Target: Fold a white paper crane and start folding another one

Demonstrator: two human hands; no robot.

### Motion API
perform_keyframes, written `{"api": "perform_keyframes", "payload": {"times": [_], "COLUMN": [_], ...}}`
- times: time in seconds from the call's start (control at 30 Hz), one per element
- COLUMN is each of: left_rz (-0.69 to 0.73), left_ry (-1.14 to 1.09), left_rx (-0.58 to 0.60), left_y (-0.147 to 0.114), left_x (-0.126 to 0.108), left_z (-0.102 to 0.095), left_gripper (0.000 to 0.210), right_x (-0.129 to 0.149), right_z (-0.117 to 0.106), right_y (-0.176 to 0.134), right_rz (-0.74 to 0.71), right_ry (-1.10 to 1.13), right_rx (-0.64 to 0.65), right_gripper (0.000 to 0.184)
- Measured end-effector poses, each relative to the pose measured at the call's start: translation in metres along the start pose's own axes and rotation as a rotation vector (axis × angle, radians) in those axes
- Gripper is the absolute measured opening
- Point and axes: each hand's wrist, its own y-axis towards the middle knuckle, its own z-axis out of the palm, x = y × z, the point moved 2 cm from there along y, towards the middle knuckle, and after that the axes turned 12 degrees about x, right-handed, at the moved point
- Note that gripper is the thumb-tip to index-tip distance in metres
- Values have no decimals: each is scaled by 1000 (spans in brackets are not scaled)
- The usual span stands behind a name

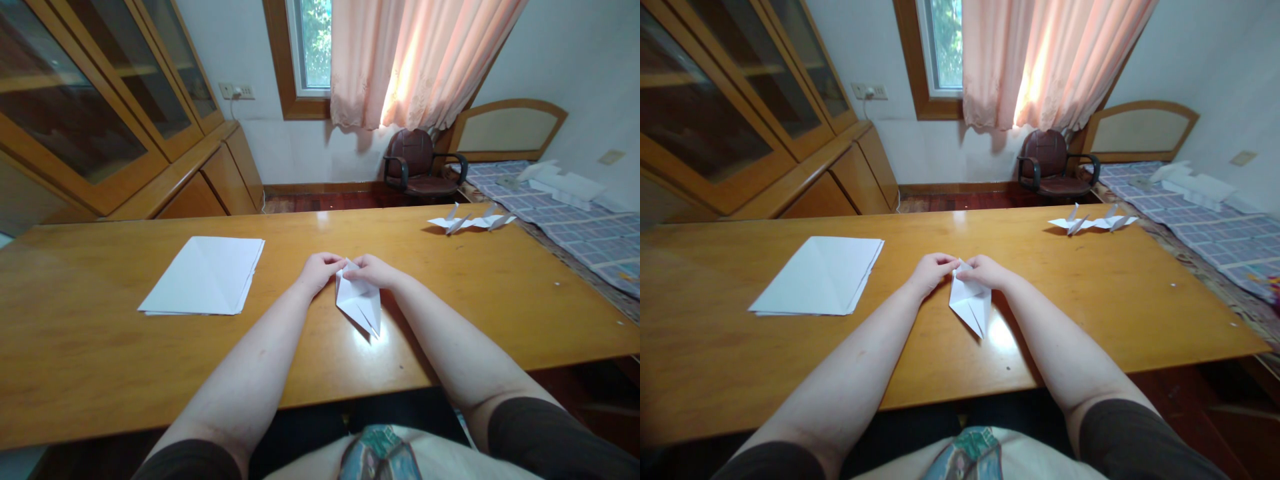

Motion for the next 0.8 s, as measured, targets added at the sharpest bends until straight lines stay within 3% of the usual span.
{"api": "perform_keyframes", "payload": {"times": [0.27,0.8], "left_rz": [-10,-51], "left_ry": [7,-93], "left_rx": [-31,39], "left_y": [-1,-1], "left_x": [-2,-2], "left_z": [3,4], "left_gripper": [23,22], "right_x": [3,-2], "right_z": [-3,-2], "right_y": [0,1], "right_rz": [-37,-33], "right_ry": [-103,17], "right_rx": [-93,-25], "right_gripper": [36,36]}}
